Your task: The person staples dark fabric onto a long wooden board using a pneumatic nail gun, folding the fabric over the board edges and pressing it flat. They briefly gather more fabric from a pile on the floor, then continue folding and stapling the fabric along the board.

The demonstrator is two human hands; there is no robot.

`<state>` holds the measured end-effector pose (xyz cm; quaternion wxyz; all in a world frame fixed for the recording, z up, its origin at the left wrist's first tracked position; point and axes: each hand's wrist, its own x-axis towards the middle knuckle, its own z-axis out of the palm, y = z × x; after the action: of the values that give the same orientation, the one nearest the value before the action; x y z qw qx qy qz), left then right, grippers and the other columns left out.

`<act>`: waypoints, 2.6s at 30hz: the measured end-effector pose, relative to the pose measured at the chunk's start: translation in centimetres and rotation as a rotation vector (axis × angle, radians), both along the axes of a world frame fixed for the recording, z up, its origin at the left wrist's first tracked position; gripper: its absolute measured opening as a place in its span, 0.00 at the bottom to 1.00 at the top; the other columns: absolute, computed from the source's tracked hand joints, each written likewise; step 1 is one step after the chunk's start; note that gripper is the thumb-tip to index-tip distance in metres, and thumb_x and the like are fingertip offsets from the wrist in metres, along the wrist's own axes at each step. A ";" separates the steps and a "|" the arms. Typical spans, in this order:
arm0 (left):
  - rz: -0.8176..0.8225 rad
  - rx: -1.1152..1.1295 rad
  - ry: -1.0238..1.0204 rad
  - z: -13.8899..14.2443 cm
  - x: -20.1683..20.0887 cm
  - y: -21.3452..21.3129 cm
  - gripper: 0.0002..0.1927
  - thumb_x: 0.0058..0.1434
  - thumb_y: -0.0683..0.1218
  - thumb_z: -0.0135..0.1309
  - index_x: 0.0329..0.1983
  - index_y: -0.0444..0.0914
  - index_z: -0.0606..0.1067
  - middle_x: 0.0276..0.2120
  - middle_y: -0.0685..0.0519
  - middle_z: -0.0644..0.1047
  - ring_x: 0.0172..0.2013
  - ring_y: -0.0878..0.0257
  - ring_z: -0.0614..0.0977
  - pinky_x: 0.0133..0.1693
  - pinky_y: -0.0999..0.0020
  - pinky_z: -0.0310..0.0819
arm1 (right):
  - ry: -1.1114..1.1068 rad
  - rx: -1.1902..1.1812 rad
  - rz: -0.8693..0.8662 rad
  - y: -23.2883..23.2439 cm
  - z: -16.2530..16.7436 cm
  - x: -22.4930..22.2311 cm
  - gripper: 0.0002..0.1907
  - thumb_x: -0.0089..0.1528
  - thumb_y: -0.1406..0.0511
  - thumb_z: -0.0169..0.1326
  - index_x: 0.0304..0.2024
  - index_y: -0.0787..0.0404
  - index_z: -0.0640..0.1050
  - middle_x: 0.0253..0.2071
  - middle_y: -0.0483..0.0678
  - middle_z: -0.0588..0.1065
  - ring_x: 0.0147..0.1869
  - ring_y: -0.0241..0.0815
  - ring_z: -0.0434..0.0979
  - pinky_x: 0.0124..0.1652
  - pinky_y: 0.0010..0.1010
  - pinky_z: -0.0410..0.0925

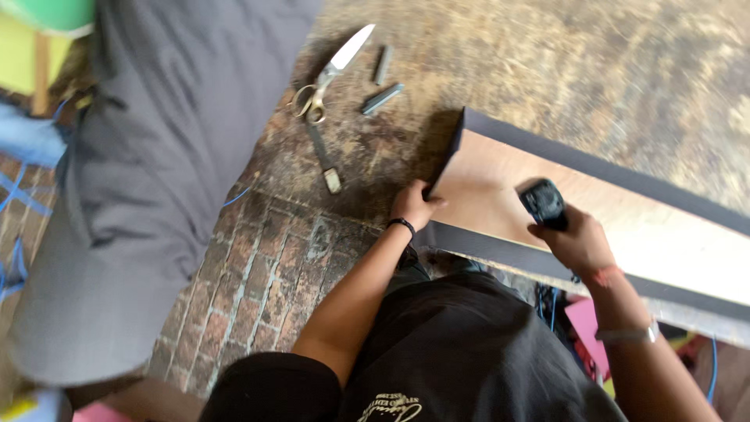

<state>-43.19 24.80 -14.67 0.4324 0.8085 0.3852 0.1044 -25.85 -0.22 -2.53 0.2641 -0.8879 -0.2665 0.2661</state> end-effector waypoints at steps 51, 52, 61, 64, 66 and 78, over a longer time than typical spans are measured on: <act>-0.019 -1.043 0.323 0.0 2.9 -0.5 0.12 0.67 0.47 0.58 0.36 0.32 0.77 0.17 0.58 0.69 0.13 0.70 0.62 0.14 0.72 0.53 | -0.151 -0.569 0.165 5.6 -1.2 3.0 0.22 0.57 0.46 0.61 0.40 0.56 0.84 0.34 0.57 0.82 0.37 0.55 0.85 0.40 0.44 0.77; 0.041 -1.036 0.287 -0.1 4.0 -0.6 0.11 0.67 0.47 0.56 0.38 0.33 0.80 0.17 0.59 0.69 0.13 0.70 0.63 0.14 0.73 0.55 | -0.149 -0.559 0.169 5.5 -1.3 3.0 0.22 0.57 0.46 0.60 0.40 0.56 0.84 0.34 0.57 0.82 0.37 0.56 0.85 0.40 0.44 0.77; -0.395 -0.266 -0.188 2.4 0.0 -1.2 0.21 0.59 0.35 0.49 0.57 0.38 0.74 0.45 0.46 0.78 0.42 0.57 0.82 0.37 0.64 0.79 | -0.173 -0.442 0.181 6.2 -0.5 3.7 0.20 0.56 0.48 0.60 0.40 0.53 0.85 0.38 0.58 0.82 0.43 0.60 0.82 0.45 0.47 0.75; -0.711 0.427 -0.063 4.0 -2.7 -0.7 0.36 0.44 0.33 0.53 0.60 0.43 0.72 0.52 0.42 0.76 0.54 0.47 0.78 0.49 0.53 0.76 | -0.089 -0.401 0.121 6.5 -0.2 3.9 0.22 0.56 0.47 0.59 0.42 0.53 0.85 0.39 0.60 0.81 0.43 0.62 0.82 0.46 0.47 0.74; -0.777 0.612 0.090 4.5 -3.3 -0.6 0.38 0.44 0.33 0.53 0.63 0.44 0.71 0.51 0.42 0.76 0.54 0.44 0.77 0.53 0.49 0.72 | -0.118 -0.384 0.155 6.7 -0.1 4.1 0.23 0.56 0.47 0.60 0.41 0.57 0.85 0.39 0.61 0.81 0.44 0.62 0.82 0.46 0.47 0.74; -1.007 0.507 -0.180 3.9 -4.6 2.5 0.09 0.48 0.36 0.57 0.29 0.41 0.82 0.32 0.52 0.81 0.41 0.54 0.81 0.48 0.57 0.74 | -0.148 -0.432 0.124 6.1 -0.5 3.0 0.21 0.56 0.48 0.60 0.41 0.54 0.85 0.39 0.59 0.81 0.45 0.61 0.82 0.47 0.48 0.74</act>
<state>-47.83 27.31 -10.74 0.2525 0.9587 -0.1233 0.0430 -22.90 5.92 -3.00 0.0308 -0.9228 -0.2762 0.2668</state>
